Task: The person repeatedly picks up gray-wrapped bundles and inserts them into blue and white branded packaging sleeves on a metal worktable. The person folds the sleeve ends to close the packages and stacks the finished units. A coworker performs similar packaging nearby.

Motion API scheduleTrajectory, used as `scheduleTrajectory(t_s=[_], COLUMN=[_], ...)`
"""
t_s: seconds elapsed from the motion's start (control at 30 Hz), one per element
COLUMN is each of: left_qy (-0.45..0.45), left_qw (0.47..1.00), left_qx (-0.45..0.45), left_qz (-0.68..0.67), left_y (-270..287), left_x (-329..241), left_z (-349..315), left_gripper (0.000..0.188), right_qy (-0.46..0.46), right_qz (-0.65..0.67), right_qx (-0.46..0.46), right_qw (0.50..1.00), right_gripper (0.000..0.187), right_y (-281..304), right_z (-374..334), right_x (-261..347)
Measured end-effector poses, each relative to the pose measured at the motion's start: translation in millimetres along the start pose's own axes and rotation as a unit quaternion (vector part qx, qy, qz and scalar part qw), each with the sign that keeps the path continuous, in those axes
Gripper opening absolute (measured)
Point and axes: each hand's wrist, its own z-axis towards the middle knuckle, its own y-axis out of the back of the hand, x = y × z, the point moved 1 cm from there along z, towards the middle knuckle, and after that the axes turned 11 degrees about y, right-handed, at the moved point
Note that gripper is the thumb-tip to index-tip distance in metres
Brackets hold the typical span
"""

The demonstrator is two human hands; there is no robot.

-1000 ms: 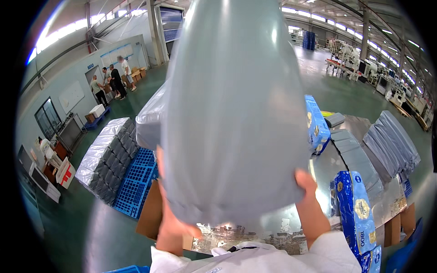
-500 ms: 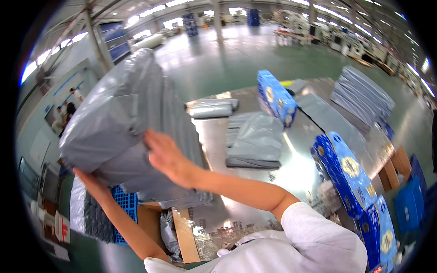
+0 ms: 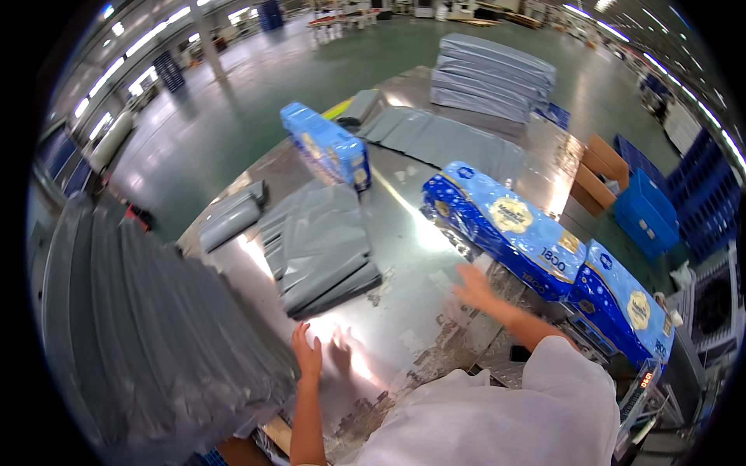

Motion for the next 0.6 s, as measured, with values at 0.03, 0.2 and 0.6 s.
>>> scheduleTrajectory(t_s=[0.03, 0.2, 0.6], left_qy=[0.006, 0.033, 0.211], left_qw=[1.000, 0.990, 0.962], left_qx=[0.006, -0.001, 0.071], left_qz=[0.018, 0.134, 0.159], left_y=[-10.4, -66.6, -84.5], left_x=[17.3, 57.5, 89.0], left_z=[16.3, 122.2, 223.1], left_gripper=[0.037, 0.045, 0.067], right_qy=[-0.088, -0.263, -0.244], right_qz=[-0.021, -0.261, -0.180], right_qx=[0.007, -0.143, -0.069], right_qw=[0.996, 0.918, 0.950], right_gripper=[0.052, 0.051, 0.061], right_y=[38.7, 136.6, 77.7], right_z=[24.2, 21.0, 60.3], right_x=[-19.8, -220.3, -111.3])
